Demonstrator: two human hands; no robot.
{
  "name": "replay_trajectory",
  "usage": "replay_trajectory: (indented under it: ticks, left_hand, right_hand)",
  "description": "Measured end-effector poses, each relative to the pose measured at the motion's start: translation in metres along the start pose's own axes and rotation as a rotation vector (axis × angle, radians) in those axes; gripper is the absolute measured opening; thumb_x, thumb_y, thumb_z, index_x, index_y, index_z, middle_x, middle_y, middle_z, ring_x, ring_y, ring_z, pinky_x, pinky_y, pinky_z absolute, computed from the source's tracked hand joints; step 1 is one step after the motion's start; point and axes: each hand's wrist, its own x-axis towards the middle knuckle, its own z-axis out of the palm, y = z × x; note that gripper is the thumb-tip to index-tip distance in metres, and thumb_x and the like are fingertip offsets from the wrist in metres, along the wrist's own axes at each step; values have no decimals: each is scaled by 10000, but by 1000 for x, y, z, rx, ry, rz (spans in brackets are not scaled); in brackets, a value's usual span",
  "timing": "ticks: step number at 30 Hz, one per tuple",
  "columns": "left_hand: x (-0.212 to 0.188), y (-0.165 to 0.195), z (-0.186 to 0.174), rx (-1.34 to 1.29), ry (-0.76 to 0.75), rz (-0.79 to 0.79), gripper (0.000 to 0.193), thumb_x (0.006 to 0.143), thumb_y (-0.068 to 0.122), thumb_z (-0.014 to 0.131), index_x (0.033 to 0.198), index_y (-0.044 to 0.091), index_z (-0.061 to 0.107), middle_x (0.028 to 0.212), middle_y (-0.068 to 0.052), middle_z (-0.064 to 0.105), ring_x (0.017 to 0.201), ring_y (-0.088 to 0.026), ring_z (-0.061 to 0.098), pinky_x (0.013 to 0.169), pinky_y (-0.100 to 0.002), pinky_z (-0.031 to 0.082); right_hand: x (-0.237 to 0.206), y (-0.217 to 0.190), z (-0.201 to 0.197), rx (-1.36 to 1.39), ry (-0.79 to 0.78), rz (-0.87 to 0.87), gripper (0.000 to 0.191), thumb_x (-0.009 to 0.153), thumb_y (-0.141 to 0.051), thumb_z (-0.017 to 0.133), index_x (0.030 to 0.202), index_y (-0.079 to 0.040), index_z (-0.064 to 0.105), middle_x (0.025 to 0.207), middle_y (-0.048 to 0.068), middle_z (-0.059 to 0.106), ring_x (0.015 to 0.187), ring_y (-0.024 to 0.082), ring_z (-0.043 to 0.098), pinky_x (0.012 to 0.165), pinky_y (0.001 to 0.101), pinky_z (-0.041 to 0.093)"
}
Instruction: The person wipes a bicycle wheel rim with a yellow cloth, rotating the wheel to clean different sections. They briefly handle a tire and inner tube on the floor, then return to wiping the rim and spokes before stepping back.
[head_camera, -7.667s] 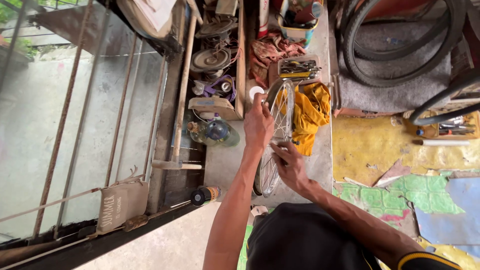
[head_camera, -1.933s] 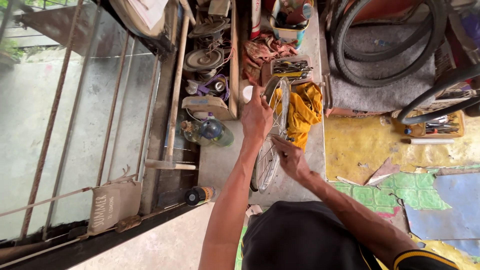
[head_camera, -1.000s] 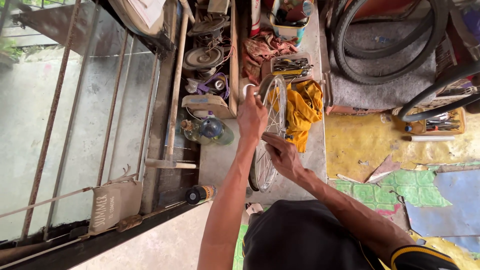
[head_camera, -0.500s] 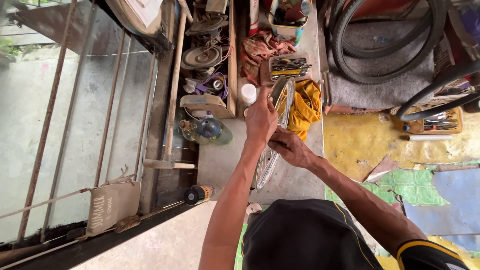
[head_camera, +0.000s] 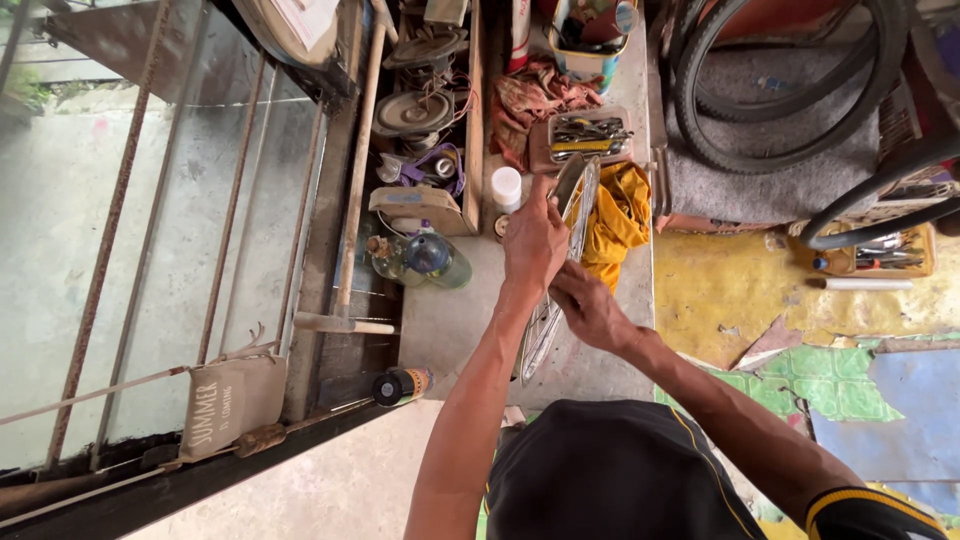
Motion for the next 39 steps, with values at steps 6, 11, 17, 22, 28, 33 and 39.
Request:
replay_trajectory:
  ticks: [6,11,17,22,28,33,39]
  left_hand:
    - [0,1,-4,30,-58,-50,284,1008,119,546,1281,189,512,826,-212,721,780,-449,698,655,-582,490]
    - [3,3,1,16,1,-27,342,940,73,550,1269,163,516,875,-205,734,817,-431,710,677,-574,498]
    - [10,0,-6,46,-26,-87,401,965,101,544,1352,171,468,941,-218,733,854,-436,704,712,-566,508]
    - [15,-1,1,51,-37,-107,291,994,112,527,1277,182,515,978,-208,745,880,-438,707,725,-569,509]
    - [20,-12,-2,39,-33,-145,295,957,103,548,1235,201,531,941,-202,747,878,-426,721,711,-559,510]
    - [26,-15,1,49,11,-83,299,948,77,586,1221,187,532,930,-196,748,887,-435,707,709,-561,496]
    - [28,-13,-2,20,-23,-78,381,864,56,600,1218,178,531,891,-174,747,857,-412,719,729,-546,508]
  right_hand:
    - [-7,-9,7,-156,56,73,212,897,92,613,1081,24,694,1113,175,638,931,350,665,757,414,543]
    - [-15,-17,28,-88,232,69,199,919,85,641,1099,17,693,1133,182,644,944,331,665,764,405,551]
    - [-18,-12,34,-276,304,58,357,898,80,646,1249,31,696,1178,236,608,963,333,663,763,396,571]
    - [-19,-20,58,-109,380,39,326,953,108,626,1268,33,662,1203,189,612,896,273,665,705,358,564]
    - [-14,-17,43,-196,317,60,418,926,145,580,1332,53,619,1193,221,577,869,274,648,684,370,549]
    - [-8,-21,46,-175,307,50,412,920,140,593,1318,37,620,1169,206,600,862,272,658,673,366,549]
    - [-7,-12,38,-200,320,-5,444,902,151,586,1332,48,624,1140,207,600,863,282,655,680,380,557]
